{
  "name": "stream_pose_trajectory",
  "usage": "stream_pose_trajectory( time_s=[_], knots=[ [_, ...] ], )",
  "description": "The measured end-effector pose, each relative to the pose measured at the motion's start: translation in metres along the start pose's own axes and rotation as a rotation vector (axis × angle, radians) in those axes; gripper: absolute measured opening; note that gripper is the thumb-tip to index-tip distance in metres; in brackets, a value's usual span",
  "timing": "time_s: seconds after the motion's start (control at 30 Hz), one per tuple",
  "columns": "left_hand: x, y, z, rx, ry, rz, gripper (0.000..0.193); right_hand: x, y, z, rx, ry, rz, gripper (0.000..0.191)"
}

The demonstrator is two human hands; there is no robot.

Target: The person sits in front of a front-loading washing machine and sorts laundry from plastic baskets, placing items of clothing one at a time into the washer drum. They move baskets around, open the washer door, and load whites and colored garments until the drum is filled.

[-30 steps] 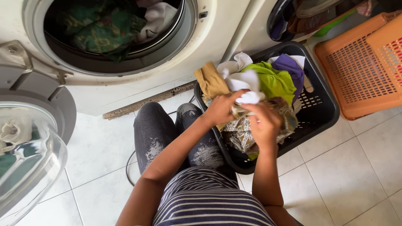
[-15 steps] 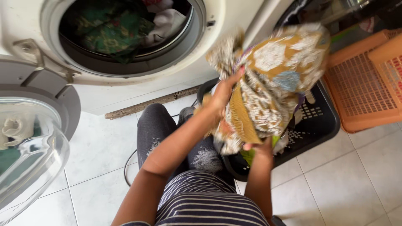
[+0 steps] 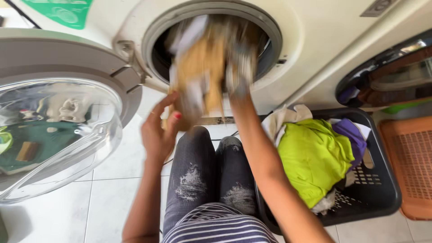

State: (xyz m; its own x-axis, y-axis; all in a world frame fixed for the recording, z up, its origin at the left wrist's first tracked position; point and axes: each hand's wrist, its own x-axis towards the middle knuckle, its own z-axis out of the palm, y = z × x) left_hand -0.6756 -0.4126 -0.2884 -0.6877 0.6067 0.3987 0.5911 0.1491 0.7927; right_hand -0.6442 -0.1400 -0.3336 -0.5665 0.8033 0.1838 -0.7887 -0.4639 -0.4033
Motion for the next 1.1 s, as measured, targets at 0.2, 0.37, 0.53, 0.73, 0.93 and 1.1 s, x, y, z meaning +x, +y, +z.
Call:
stream_pose_trajectory(
  time_s=[0.2, 0.37, 0.53, 0.73, 0.93, 1.1],
  knots=[
    [-0.036, -0.032, 0.072, 0.067, 0.047, 0.243, 0.075, 0.089, 0.0, 0.023, -0.011, 0.111, -0.091, 0.062],
    [0.005, -0.068, 0.111, 0.365, 0.043, 0.32, 0.08, 0.017, -0.031, -0.015, -0.587, 0.219, 0.052, 0.09],
    [0.07, -0.073, 0.178, 0.735, -0.535, -0.133, 0.084, -0.083, -0.055, -0.037, -0.826, 0.063, 0.013, 0.101],
    [0.135, -0.09, 0.227, 0.091, 0.335, 0.521, 0.106, -0.129, -0.094, -0.054, -1.383, -0.089, -0.072, 0.095],
    [0.233, -0.069, 0.246, 0.315, 0.013, 0.106, 0.112, -0.214, -0.147, -0.102, -1.633, 0.259, -0.213, 0.088],
    [0.261, -0.079, 0.257, 0.446, -0.281, 0.056, 0.097, -0.314, -0.19, -0.122, -1.705, 0.504, -0.037, 0.073]
  ],
)
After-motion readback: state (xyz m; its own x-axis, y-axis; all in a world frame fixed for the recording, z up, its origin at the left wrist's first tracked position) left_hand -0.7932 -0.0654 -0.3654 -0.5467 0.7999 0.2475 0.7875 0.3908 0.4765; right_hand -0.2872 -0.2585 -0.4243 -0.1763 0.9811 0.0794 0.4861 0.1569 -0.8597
